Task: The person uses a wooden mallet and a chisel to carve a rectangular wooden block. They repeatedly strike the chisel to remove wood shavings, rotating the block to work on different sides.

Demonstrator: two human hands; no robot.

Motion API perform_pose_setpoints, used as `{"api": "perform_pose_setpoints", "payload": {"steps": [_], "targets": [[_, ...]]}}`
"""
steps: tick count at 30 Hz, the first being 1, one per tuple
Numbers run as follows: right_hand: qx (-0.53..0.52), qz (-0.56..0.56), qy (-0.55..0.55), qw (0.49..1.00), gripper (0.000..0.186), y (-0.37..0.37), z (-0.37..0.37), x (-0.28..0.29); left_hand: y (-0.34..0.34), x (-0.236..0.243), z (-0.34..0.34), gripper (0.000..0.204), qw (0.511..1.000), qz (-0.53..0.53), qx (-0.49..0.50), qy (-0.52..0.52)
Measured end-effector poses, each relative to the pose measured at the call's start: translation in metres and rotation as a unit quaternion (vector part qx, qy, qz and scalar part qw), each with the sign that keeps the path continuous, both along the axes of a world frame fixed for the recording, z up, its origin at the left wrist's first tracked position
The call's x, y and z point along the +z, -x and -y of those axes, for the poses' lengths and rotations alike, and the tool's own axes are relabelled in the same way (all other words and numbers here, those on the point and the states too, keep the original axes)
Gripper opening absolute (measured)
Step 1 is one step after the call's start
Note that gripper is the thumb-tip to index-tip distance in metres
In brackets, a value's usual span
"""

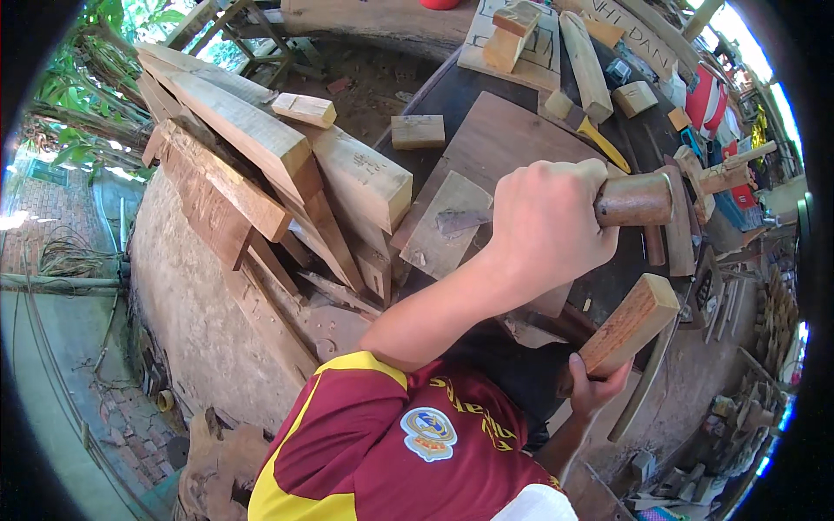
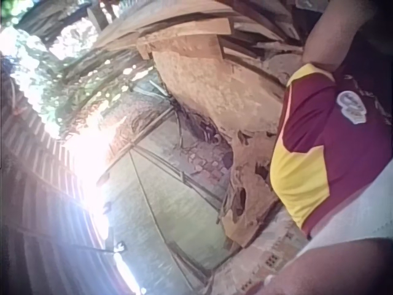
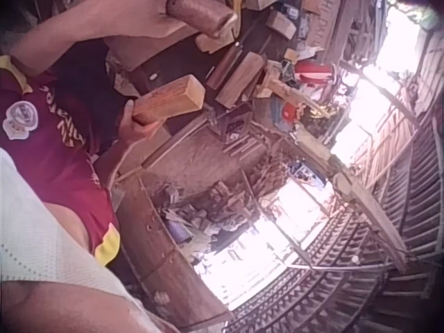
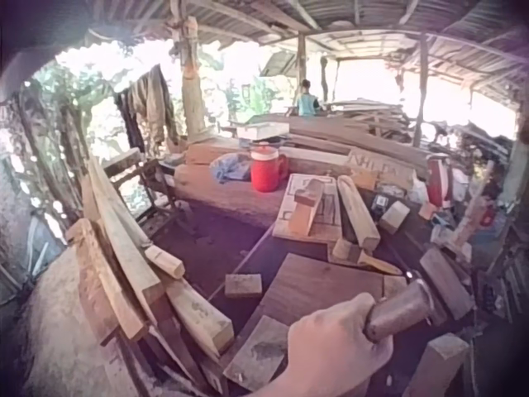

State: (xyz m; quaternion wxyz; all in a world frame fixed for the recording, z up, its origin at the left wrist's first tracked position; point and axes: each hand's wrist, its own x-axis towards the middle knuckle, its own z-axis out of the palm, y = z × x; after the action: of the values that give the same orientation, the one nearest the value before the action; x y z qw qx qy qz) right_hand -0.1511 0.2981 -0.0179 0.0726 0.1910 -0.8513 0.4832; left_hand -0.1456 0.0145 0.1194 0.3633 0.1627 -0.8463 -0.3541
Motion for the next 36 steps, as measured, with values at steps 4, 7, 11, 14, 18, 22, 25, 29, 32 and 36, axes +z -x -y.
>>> {"api": "perform_pose_setpoints", "payload": {"steps": [4, 7, 11, 14, 18, 22, 25, 29, 32, 36], "targets": [[-0.006, 0.016, 0.032, 0.999, 0.084, -0.002, 0.002, 0.001, 0.001, 0.0, 0.001, 0.017, 1.0, -0.016, 0.006, 0.001], [-0.007, 0.012, 0.029, 0.999, 0.084, -0.002, 0.001, 0.0, 0.001, 0.0, 0.001, 0.017, 1.0, -0.026, 0.014, 0.001], [-0.008, 0.002, 0.023, 1.0, 0.084, 0.0, -0.001, -0.004, 0.003, -0.003, 0.0, 0.018, 0.998, -0.06, 0.027, -0.004], [-0.011, 0.021, 0.037, 0.999, 0.083, 0.0, 0.0, -0.003, 0.003, -0.004, 0.0, 0.019, 0.996, -0.083, 0.035, -0.005], [0.01, -0.004, 0.007, 1.0, 0.08, 0.0, 0.0, 0.0, -0.001, -0.004, 0.0, 0.02, 0.995, -0.089, 0.033, -0.009], [0.01, -0.002, 0.013, 1.0, 0.077, -0.002, 0.003, 0.002, -0.004, 0.0, 0.001, 0.014, 0.998, -0.061, 0.03, 0.002], [0.009, -0.009, -0.001, 1.0, 0.077, -0.002, 0.001, 0.002, -0.001, 0.0, 0.002, 0.014, 0.997, -0.071, 0.041, 0.002], [0.001, -0.013, -0.011, 1.0, 0.077, -0.004, 0.003, 0.003, 0.002, -0.003, 0.004, 0.016, 0.993, -0.108, 0.05, -0.011], [-0.001, 0.007, 0.022, 1.0, 0.076, -0.006, 0.004, 0.002, 0.001, -0.002, 0.007, 0.017, 0.991, -0.12, 0.038, -0.039], [0.017, -0.009, -0.003, 1.0, 0.074, -0.004, 0.004, 0.011, -0.003, -0.001, 0.012, 0.018, 0.989, -0.122, 0.03, -0.072]]}}
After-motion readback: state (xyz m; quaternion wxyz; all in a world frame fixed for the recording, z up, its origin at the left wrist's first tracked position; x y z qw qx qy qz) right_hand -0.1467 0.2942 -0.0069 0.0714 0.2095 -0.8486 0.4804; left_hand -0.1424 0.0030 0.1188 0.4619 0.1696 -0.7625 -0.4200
